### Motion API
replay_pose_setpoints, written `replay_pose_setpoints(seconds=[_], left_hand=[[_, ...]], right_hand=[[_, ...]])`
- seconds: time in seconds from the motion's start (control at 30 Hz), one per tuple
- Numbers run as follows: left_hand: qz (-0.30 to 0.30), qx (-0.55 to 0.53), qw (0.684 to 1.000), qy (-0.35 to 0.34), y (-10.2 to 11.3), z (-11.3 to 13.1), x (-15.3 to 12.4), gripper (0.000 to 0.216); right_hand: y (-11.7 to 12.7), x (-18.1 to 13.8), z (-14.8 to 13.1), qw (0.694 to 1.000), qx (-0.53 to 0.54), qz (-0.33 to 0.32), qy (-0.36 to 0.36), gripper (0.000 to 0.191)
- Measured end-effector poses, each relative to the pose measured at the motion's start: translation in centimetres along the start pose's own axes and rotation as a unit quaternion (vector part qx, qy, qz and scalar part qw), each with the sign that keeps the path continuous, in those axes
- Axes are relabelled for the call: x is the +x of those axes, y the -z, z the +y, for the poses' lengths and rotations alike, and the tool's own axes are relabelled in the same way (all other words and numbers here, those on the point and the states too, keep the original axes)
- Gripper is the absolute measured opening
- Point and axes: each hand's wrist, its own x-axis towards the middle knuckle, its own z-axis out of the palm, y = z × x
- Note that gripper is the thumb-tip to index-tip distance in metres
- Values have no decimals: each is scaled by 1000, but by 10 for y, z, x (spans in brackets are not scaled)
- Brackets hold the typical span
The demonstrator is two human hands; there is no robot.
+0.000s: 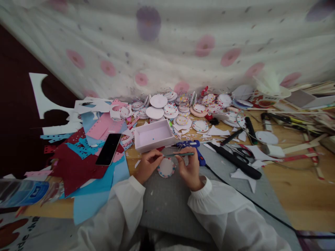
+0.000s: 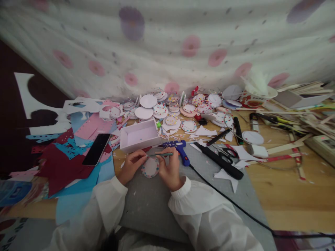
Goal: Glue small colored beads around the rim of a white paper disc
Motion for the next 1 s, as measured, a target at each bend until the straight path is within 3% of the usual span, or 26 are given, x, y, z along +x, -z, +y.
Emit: replay_pose_setpoints(seconds=[0.2,0.37,0.53,1.0], left_hand=[[-44,-20,999,-4,4,-6,3,13],[-27,-14,999,11,4,-6,4,13],[-65,-6,998,-9,4,-4,3,13],[-74,0,997,-19,1,2,2,13]], right_hand=[[2,-1,-1,1000,3,-12,-4,14],[4,4,-7,999,31,14,-18,13],[5,5,-8,998,29,22,-51,14],[5,5,-5,997,14,30,-71,16]])
